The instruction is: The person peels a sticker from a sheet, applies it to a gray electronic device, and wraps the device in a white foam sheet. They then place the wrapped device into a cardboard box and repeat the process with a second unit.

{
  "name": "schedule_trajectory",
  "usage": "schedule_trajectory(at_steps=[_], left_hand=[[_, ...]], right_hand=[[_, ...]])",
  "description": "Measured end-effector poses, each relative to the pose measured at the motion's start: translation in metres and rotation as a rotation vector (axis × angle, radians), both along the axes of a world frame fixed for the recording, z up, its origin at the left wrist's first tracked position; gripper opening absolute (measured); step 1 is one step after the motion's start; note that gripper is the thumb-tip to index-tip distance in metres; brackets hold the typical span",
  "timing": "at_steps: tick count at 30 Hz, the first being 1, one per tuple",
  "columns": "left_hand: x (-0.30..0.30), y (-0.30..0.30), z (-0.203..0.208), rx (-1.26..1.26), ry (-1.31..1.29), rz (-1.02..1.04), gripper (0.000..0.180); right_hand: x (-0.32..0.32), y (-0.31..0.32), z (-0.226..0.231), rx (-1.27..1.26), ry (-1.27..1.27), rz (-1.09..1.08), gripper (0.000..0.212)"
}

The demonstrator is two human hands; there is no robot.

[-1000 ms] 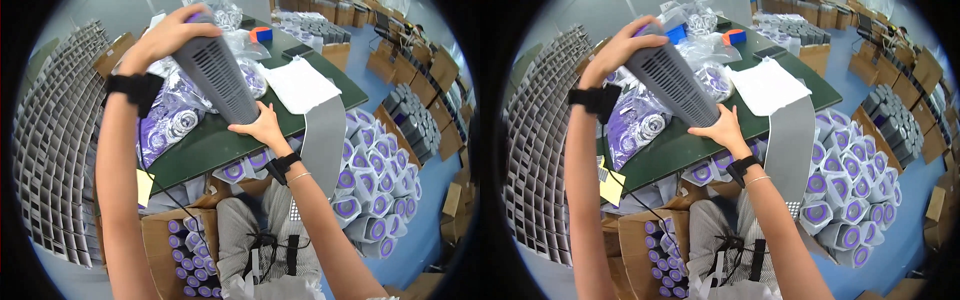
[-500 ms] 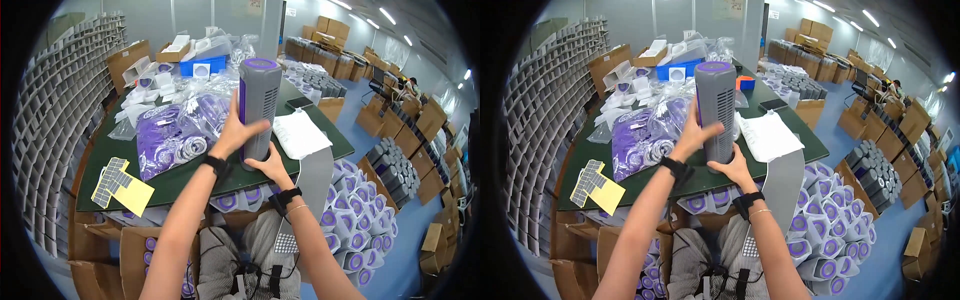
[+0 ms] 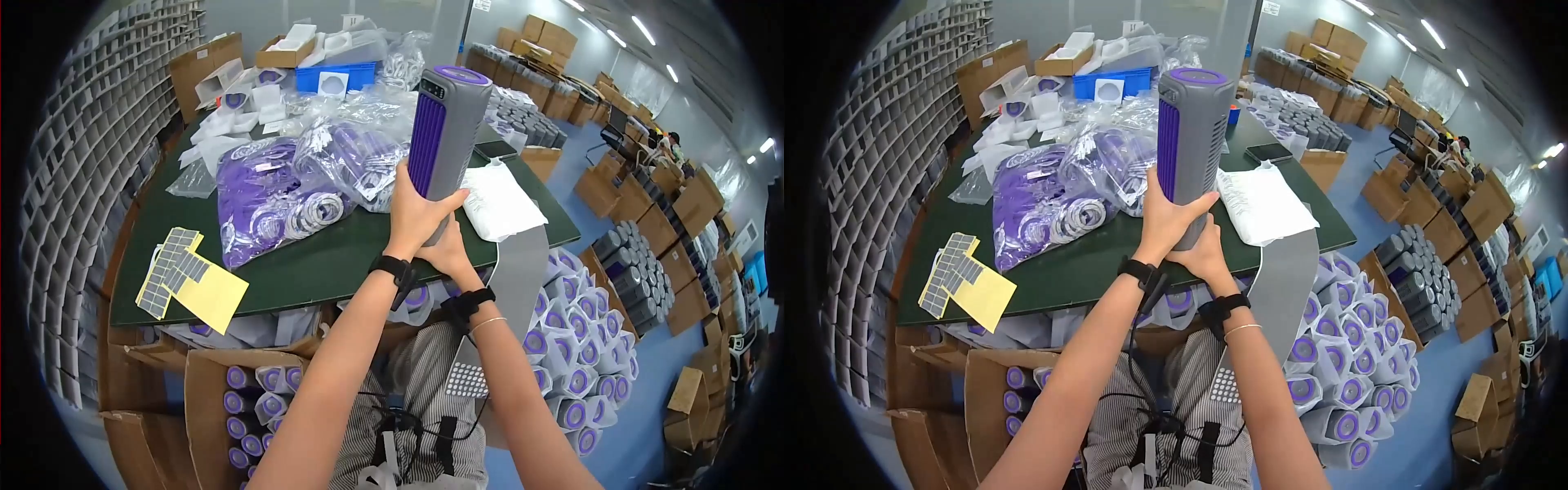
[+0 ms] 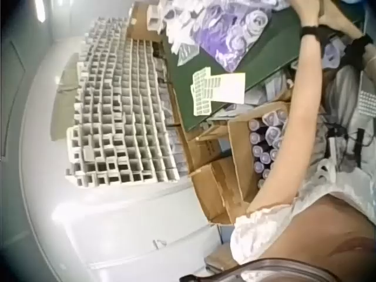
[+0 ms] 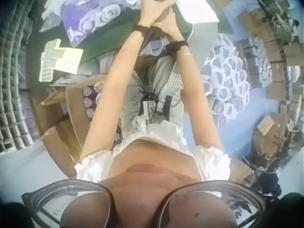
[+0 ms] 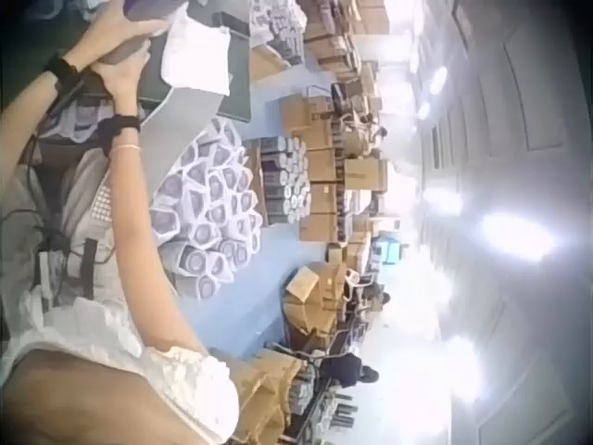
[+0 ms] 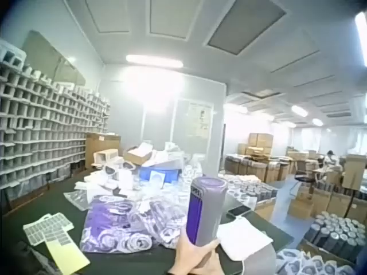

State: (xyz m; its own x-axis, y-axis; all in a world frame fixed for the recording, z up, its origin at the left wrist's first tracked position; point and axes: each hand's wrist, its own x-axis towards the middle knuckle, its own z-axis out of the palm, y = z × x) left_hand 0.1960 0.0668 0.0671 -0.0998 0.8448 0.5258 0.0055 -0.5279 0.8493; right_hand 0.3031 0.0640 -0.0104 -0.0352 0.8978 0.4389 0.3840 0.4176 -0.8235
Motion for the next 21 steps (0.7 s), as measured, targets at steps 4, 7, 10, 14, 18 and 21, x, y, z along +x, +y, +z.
schedule_trajectory(at_steps=[4,7,10,14,18,21], left_hand=[[0.003,-0.005,0.001,-0.016,-0.004,0.001,0.083],[0.004,-0.006,-0.002,-0.014,0.004,0.049,0.085],[0.005,-0.008,-0.003,-0.01,0.034,0.105,0.087],[0.007,-0.01,-0.005,0.006,0.032,0.157,0.086],[0.015,-0.01,0.0,0.031,0.006,0.186,0.082],[0.016,-0.01,-0.002,0.022,-0.005,0.18,0.079]], right_hand=[[0.003,-0.001,-0.003,0.037,-0.049,-0.057,0.092],[0.0,-0.002,-0.005,0.069,-0.062,-0.079,0.089],[-0.002,-0.001,-0.007,0.068,0.008,-0.041,0.087],[-0.002,-0.003,-0.001,0.083,0.116,0.056,0.085],[0.008,0.01,-0.013,0.022,0.015,0.001,0.085],[0.012,0.013,-0.021,-0.028,-0.042,-0.027,0.094]])
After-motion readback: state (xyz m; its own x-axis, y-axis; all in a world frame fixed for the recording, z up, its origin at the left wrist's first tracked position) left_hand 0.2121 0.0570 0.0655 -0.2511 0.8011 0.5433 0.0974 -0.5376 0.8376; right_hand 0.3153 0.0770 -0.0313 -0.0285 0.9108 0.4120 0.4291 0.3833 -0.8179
